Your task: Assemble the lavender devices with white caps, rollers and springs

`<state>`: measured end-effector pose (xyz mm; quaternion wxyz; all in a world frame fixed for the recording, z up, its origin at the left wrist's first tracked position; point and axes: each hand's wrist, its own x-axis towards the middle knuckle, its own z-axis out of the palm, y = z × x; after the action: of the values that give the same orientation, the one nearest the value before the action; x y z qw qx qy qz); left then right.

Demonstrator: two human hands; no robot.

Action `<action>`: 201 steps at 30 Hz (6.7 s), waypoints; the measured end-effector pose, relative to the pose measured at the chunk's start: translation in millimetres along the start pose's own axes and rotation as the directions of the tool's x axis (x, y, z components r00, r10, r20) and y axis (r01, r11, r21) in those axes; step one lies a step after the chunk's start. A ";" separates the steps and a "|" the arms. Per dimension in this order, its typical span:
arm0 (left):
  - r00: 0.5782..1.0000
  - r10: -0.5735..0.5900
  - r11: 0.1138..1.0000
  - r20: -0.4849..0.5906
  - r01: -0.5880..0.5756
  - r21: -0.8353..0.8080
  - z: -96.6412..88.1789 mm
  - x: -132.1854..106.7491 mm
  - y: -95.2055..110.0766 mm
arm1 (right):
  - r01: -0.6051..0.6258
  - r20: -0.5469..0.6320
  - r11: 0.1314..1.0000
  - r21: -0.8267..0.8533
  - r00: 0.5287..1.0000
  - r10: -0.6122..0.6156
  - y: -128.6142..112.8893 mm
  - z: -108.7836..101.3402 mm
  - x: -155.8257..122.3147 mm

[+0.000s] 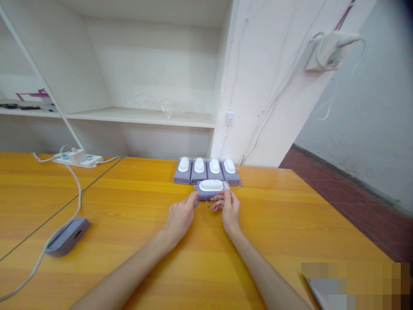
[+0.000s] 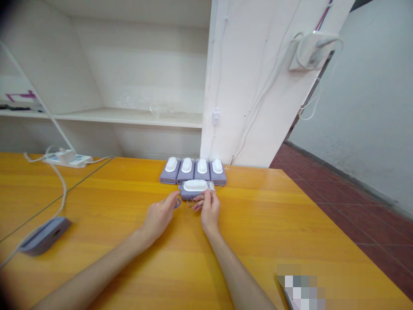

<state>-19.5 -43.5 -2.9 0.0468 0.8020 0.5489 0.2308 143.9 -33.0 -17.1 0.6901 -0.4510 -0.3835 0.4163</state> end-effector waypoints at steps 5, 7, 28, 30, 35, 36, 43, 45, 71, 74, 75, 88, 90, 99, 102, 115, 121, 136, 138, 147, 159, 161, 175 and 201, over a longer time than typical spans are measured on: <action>0.963 -0.268 0.767 0.015 0.223 -0.602 13.5 16.3 5.1 | 0.006 0.046 1.000 -0.016 0.999 -0.005 1.6 0.6 -0.3; 0.956 -0.285 0.602 0.072 0.237 -0.763 19.9 16.7 6.6 | 0.009 0.068 0.999 -0.038 0.998 -0.006 2.8 1.0 -0.4; 0.977 -0.210 0.414 0.039 0.125 -0.902 27.0 7.9 8.3 | 0.104 0.260 0.975 -0.198 0.964 -0.050 0.3 6.5 -10.9; 0.977 -0.212 0.429 0.018 0.110 -0.897 25.9 7.5 9.2 | 0.092 0.315 0.975 -0.201 0.949 -0.024 0.7 8.8 -13.1; 0.967 -0.255 0.340 0.015 0.104 -0.935 23.5 6.2 12.4 | 0.125 0.282 0.962 -0.242 0.958 -0.054 2.7 8.4 -11.5; 0.963 -0.268 0.339 0.014 0.108 -0.935 23.2 6.2 12.8 | 0.132 0.268 0.961 -0.245 0.961 -0.064 3.0 7.6 -10.6; 0.964 -0.265 0.366 0.013 0.113 -0.924 20.9 9.5 11.0 | 0.099 0.220 0.979 -0.176 0.974 -0.059 4.6 7.1 -8.2; 0.965 -0.263 0.337 0.026 0.117 -0.934 21.9 11.0 9.2 | 0.114 0.223 0.979 -0.171 0.972 -0.074 5.9 7.6 -7.7; 0.958 -0.277 0.142 0.076 0.119 -0.983 24.4 13.0 4.2 | 0.411 0.339 0.822 -0.395 0.897 -0.286 -3.3 4.0 -7.9; 0.957 -0.268 0.066 0.108 0.130 -0.989 25.3 12.6 5.3 | 0.420 0.342 0.813 -0.403 0.893 -0.292 -2.0 3.3 -7.6; 0.959 -0.259 0.056 0.112 0.131 -0.990 25.7 12.4 5.5 | 0.435 0.348 0.805 -0.404 0.887 -0.304 -1.8 3.2 -7.5; 0.983 -0.170 0.122 0.074 0.096 -0.988 29.0 11.9 6.5 | 0.499 0.360 0.751 -0.432 0.859 -0.364 2.1 1.8 -5.1; 0.983 -0.173 0.129 0.069 0.092 -0.987 28.8 11.7 6.5 | 0.509 0.361 0.746 -0.429 0.854 -0.375 1.6 1.7 -4.9; 0.983 -0.170 0.100 0.065 0.082 -0.992 29.4 10.8 5.9 | 0.435 0.292 0.795 -0.423 0.896 -0.335 0.2 1.6 -7.9; 0.983 -0.171 0.084 0.073 0.088 -0.993 28.9 11.2 5.5 | 0.406 0.278 0.816 -0.412 0.909 -0.312 0.4 1.6 -8.2; 0.972 -0.233 0.186 0.041 0.086 -0.979 32.7 11.3 2.2 | 0.471 0.363 0.762 -0.445 0.872 -0.328 0.4 2.3 -8.0; 0.968 -0.247 0.207 0.044 0.097 -0.974 33.9 11.9 0.8 | 0.532 0.410 0.694 -0.485 0.839 -0.358 4.6 0.1 -4.0; 0.997 -0.074 0.371 0.014 0.040 -0.928 28.0 8.7 4.8 | 0.629 0.426 0.600 -0.495 0.777 -0.463 13.1 -7.2 -2.9; 0.997 -0.071 0.354 0.006 0.031 -0.935 28.8 8.8 5.5 | 0.624 0.418 0.576 -0.528 0.781 -0.463 11.9 -6.5 -3.9; 0.994 -0.104 0.397 0.044 0.082 -0.914 32.9 8.1 3.2 | 0.654 0.459 0.527 -0.543 0.757 -0.466 8.0 -4.2 -7.4; 0.993 -0.090 0.292 0.081 0.104 -0.951 30.4 8.1 4.8 | 0.634 0.429 0.538 -0.556 0.773 -0.468 5.5 -2.2 -8.0; 0.993 -0.093 0.267 0.072 0.094 -0.959 28.9 8.4 5.8 | 0.638 0.429 0.550 -0.539 0.770 -0.473 5.9 -1.8 -7.8; 0.976 -0.129 0.071 0.175 0.185 -0.980 22.4 14.6 1.4 | 0.361 0.350 0.846 -0.394 0.909 -0.225 11.4 -4.8 -1.7; 0.971 0.054 0.119 0.232 0.224 -0.967 20.6 12.9 -0.3 | 0.010 0.356 0.961 -0.277 0.930 0.093 3.7 -5.3 6.0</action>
<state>-7.3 -28.1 -17.2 0.6360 0.5558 0.2950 0.4468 149.9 -28.2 -21.2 0.5283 -0.4649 -0.5494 0.4505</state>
